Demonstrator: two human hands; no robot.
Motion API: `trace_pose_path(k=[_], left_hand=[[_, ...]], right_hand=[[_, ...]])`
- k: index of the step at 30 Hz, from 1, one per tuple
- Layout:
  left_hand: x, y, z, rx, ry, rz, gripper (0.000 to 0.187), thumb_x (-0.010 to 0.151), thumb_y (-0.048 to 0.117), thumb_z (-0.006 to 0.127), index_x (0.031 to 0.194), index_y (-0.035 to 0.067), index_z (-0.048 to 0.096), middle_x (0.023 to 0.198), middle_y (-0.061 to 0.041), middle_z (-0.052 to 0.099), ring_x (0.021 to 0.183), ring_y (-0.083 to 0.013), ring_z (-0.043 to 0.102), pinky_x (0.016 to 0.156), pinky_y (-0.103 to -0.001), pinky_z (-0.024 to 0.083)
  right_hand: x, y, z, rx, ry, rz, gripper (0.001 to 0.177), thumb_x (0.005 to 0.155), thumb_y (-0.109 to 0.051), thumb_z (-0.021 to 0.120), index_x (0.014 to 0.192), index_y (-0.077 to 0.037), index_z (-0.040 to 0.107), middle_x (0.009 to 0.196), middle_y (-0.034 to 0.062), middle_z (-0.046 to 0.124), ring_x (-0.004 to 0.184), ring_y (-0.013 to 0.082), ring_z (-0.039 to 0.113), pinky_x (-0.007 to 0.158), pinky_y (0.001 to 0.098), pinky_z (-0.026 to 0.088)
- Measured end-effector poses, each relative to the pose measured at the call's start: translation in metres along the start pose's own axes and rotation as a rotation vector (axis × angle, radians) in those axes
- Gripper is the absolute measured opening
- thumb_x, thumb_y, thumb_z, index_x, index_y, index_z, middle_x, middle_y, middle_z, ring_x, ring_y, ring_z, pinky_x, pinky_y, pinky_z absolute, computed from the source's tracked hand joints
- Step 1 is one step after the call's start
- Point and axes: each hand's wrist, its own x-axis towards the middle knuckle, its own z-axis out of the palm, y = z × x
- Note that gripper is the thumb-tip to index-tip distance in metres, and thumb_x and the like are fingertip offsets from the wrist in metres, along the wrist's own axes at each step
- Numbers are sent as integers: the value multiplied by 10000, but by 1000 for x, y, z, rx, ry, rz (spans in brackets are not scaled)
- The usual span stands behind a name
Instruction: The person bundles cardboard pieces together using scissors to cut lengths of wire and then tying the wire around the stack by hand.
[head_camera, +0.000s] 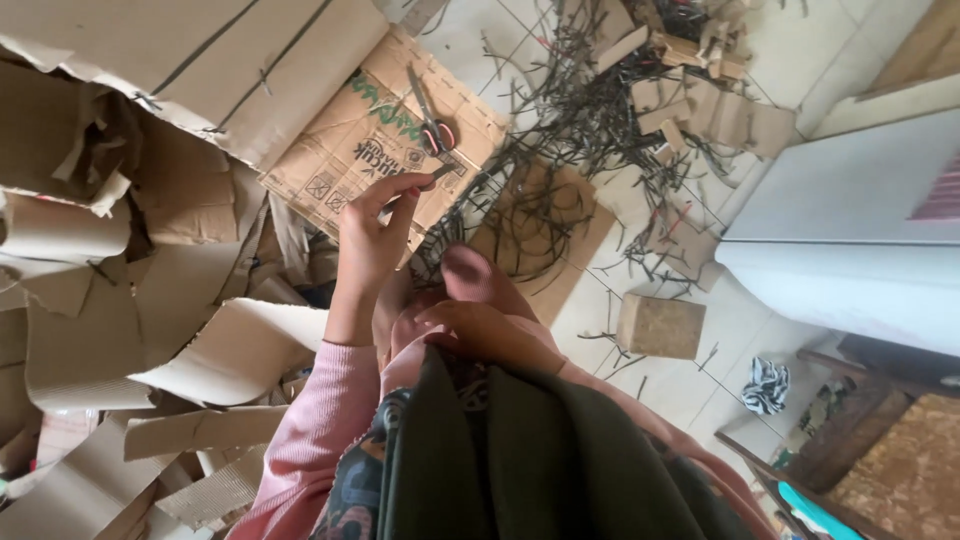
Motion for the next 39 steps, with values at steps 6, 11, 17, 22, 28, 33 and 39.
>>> trace_pose_path(k=[6, 11, 17, 22, 28, 33, 39], left_hand=[[23, -6, 26, -16, -29, 97, 211, 989, -19, 626, 1076, 82, 790, 970, -110, 792, 1033, -261, 747, 878, -364, 597], [45, -8, 42, -46, -22, 91, 252, 980, -28, 613, 1091, 107, 795, 963, -115, 786, 1052, -291, 736, 881, -390, 593], [69, -9, 66, 72, -10, 29, 273, 946, -35, 609, 1063, 127, 795, 912, -112, 792, 975, -309, 757, 885, -449, 605], [103, -11, 104, 193, -58, -187, 338, 891, 113, 707, 1211, 217, 670, 914, -11, 805, 970, -217, 748, 934, -387, 565], [131, -18, 123, 156, 14, -271, 235, 921, 200, 745, 1155, 185, 747, 929, -53, 805, 954, -194, 770, 904, -370, 581], [125, -49, 121, 190, 137, -215, 209, 897, 123, 772, 1100, 153, 813, 930, -125, 802, 908, -297, 772, 861, -411, 591], [92, -116, 108, 287, 240, -300, 240, 872, 135, 777, 1106, 174, 817, 926, -120, 803, 918, -318, 765, 854, -452, 595]], right_hand=[[-24, -41, -63, -46, 110, 58, 325, 991, -338, 614, 1227, -117, 644, 1008, 214, 717, 935, 433, 709, 780, 543, 570], [-17, 85, -23, -300, 217, 60, 322, 900, -556, 683, 1185, -406, 683, 981, -166, 743, 1001, 122, 704, 775, 341, 578], [45, 125, -110, 266, 242, 172, 239, 922, -182, 675, 1147, -236, 735, 905, -16, 782, 749, 167, 750, 637, 312, 609], [122, 199, -162, 1246, 393, 503, 242, 1058, -192, 506, 1199, -86, 672, 705, 86, 543, 475, 173, 472, 394, 295, 416], [128, 180, -257, 828, 560, 260, 303, 928, -276, 795, 769, -31, 716, 570, 84, 598, 480, 126, 560, 449, 236, 408], [154, 190, -323, 840, 596, 220, 186, 936, -243, 780, 970, -61, 762, 694, 80, 657, 553, 109, 597, 461, 199, 521], [191, 199, -352, 703, 648, 18, 174, 948, -200, 788, 992, -33, 764, 783, 100, 707, 554, 84, 591, 471, 188, 523]])
